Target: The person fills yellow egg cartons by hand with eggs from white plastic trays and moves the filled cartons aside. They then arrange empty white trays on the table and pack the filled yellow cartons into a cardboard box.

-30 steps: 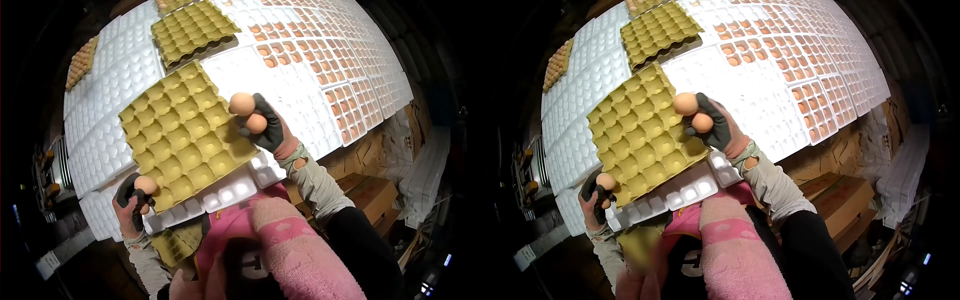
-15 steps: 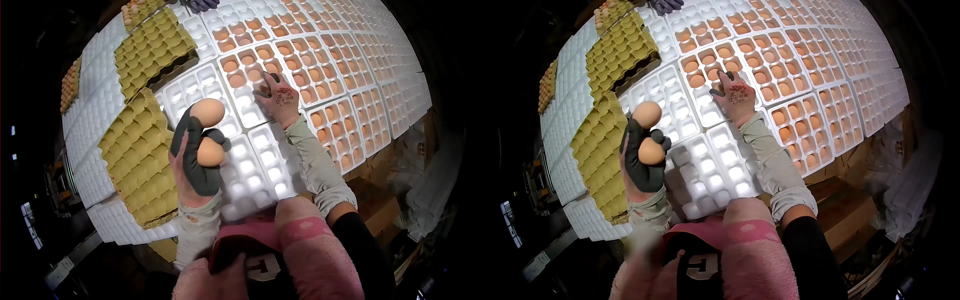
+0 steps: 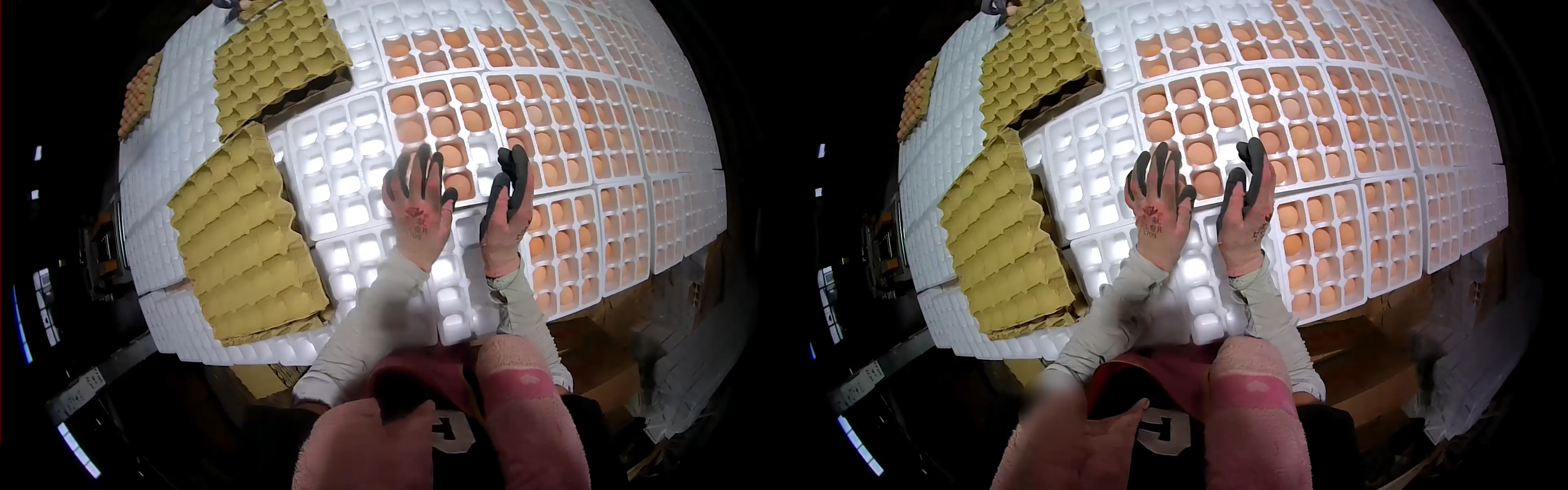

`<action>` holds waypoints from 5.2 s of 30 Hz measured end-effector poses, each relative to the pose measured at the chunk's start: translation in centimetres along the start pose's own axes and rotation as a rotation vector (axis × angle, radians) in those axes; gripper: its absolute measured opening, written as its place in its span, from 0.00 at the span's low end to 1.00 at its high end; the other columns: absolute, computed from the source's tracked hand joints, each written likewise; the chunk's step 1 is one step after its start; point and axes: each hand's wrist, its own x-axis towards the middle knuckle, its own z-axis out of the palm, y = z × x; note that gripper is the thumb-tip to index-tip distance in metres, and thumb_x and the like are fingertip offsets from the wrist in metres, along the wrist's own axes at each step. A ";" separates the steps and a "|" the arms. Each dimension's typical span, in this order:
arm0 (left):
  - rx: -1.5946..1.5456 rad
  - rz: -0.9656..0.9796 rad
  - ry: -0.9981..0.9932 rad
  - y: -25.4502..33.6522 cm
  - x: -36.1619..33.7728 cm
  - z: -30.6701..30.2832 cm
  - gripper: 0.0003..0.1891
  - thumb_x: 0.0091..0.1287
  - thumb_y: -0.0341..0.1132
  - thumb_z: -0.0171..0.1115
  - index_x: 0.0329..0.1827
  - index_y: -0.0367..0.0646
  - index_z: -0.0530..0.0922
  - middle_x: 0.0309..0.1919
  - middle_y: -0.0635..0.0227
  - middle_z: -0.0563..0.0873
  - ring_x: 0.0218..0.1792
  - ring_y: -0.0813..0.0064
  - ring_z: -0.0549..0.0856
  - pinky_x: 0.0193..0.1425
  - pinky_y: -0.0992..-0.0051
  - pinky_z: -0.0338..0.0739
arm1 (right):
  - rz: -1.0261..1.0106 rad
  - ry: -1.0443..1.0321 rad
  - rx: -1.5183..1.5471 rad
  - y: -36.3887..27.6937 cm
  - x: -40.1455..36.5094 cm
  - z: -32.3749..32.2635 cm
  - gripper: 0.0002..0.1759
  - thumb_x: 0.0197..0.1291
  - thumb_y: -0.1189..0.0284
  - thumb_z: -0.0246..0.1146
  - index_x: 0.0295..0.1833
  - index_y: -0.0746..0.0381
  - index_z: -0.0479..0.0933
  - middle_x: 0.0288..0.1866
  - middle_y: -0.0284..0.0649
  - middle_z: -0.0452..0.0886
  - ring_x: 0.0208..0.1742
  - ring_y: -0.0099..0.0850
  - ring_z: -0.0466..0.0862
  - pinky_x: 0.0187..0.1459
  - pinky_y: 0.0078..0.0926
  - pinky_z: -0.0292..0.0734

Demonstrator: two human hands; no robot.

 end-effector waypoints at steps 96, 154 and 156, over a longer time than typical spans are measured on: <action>0.204 0.246 -0.441 1.6 -1.1 -4.1 0.22 0.53 0.37 0.73 0.54 0.58 0.81 0.59 0.61 0.76 0.45 0.61 0.84 0.45 0.66 0.81 | 0.136 -0.241 0.045 2.2 1.7 -5.8 0.26 0.57 0.71 0.64 0.63 0.63 0.73 0.45 0.47 0.80 0.42 0.44 0.82 0.51 0.34 0.76; -0.438 -0.176 -0.598 -19.5 -7.6 -30.1 0.31 0.51 0.49 0.73 0.56 0.41 0.80 0.60 0.55 0.75 0.49 0.64 0.82 0.52 0.70 0.78 | 0.931 -0.546 1.153 -10.0 -15.5 7.8 0.32 0.66 0.42 0.49 0.59 0.58 0.73 0.62 0.48 0.75 0.32 0.34 0.81 0.22 0.29 0.75; -0.858 -0.307 -0.418 -16.8 -9.0 -30.0 0.33 0.54 0.51 0.69 0.55 0.32 0.78 0.53 0.56 0.79 0.46 0.67 0.82 0.51 0.71 0.77 | 0.980 -0.148 1.435 -10.2 -18.4 4.2 0.37 0.64 0.36 0.47 0.57 0.58 0.74 0.66 0.52 0.72 0.27 0.35 0.79 0.20 0.28 0.73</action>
